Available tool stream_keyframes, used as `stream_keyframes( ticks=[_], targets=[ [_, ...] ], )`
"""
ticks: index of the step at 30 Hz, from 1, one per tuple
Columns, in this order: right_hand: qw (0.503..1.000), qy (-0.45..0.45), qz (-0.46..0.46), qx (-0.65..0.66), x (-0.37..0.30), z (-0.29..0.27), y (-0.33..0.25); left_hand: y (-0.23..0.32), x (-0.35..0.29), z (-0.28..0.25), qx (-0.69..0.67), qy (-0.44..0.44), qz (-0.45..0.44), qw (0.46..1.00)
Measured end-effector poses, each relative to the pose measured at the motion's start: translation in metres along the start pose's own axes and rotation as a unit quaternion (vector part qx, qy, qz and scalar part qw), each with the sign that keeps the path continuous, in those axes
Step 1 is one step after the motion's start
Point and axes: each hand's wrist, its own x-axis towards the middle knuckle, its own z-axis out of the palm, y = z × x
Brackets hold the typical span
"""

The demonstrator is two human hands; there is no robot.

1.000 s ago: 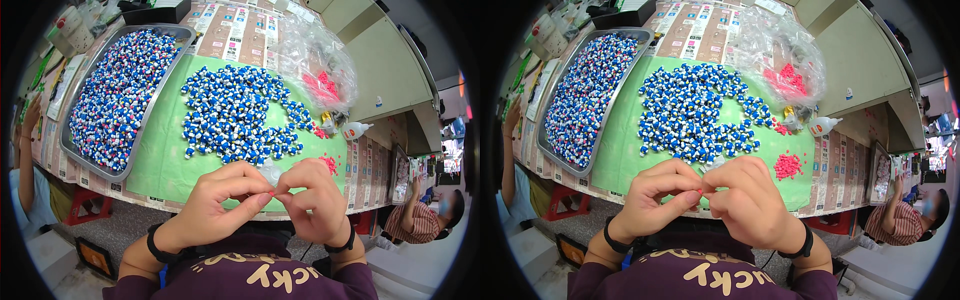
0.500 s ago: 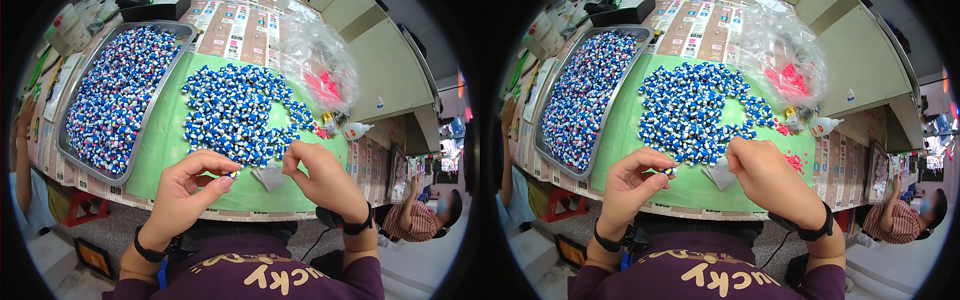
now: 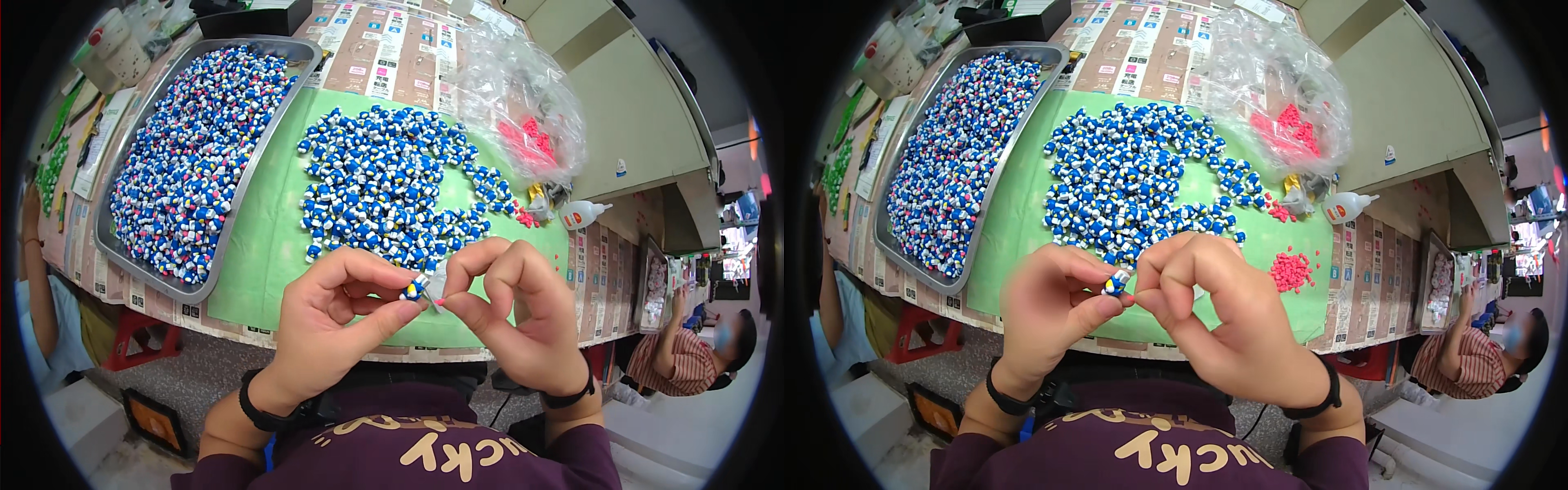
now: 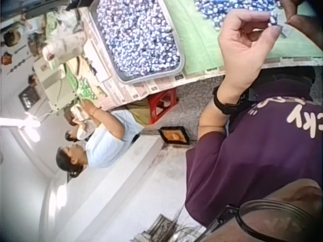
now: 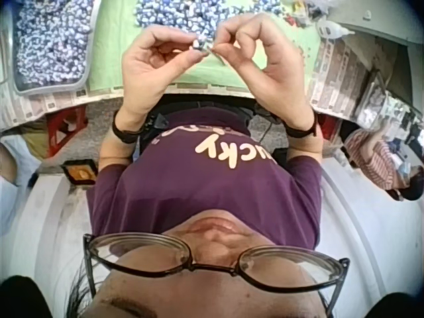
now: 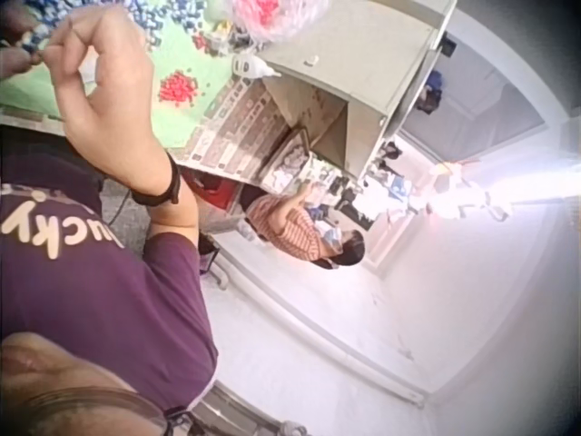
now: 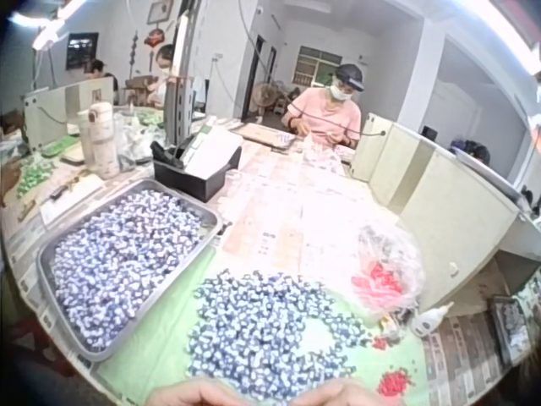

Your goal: The person sits at a table and repeatedly picks up small blue and white cylindrical candies and pink plastic caps. They insert the caps into the open ends of the candies by hand. The assembled candies are placed into a pile on a green mat, while a tray of finished items sits nearby.

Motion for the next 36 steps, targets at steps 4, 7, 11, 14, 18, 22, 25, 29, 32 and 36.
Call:
stream_keyframes(
  ticks=[4, 7, 11, 14, 18, 22, 25, 29, 32, 36],
  targets=[
    [0.997, 0.074, -0.007, 0.018, -0.006, 0.013, 0.003, 0.0, -0.002, 0.005, 0.037, -0.012, 0.046, 0.998],
    [0.995, 0.099, -0.006, 0.015, -0.008, 0.018, 0.007, -0.003, -0.004, 0.006, 0.087, -0.017, 0.099, 0.991],
    [0.992, 0.126, -0.015, 0.011, -0.012, 0.026, 0.007, -0.004, -0.003, 0.01, 0.229, 0.002, 0.203, 0.952],
    [0.99, 0.138, -0.034, -0.01, -0.014, 0.03, 0.008, -0.002, -0.001, 0.01, 0.291, -0.002, 0.263, 0.92],
    [0.99, 0.14, -0.02, 0.01, -0.013, 0.022, 0.013, 0.006, 0.002, 0.0, 0.298, -0.036, 0.26, 0.918],
    [0.979, 0.2, 0.023, -0.016, -0.014, -0.031, 0.026, 0.012, -0.009, -0.031, 0.316, 0.074, 0.284, 0.902],
    [0.951, 0.207, 0.099, -0.21, -0.023, -0.076, 0.057, 0.029, -0.013, -0.063, 0.299, 0.157, 0.303, 0.891],
    [0.933, 0.156, 0.163, -0.279, -0.051, -0.097, 0.096, 0.042, -0.012, -0.112, 0.482, 0.244, 0.308, 0.783],
    [0.929, 0.156, 0.16, -0.293, -0.053, -0.096, 0.108, 0.047, -0.013, -0.12, 0.503, 0.304, 0.252, 0.769],
    [0.921, 0.148, 0.18, -0.312, -0.05, -0.093, 0.115, 0.044, -0.001, -0.078, 0.531, 0.258, 0.235, 0.773]
  ],
)
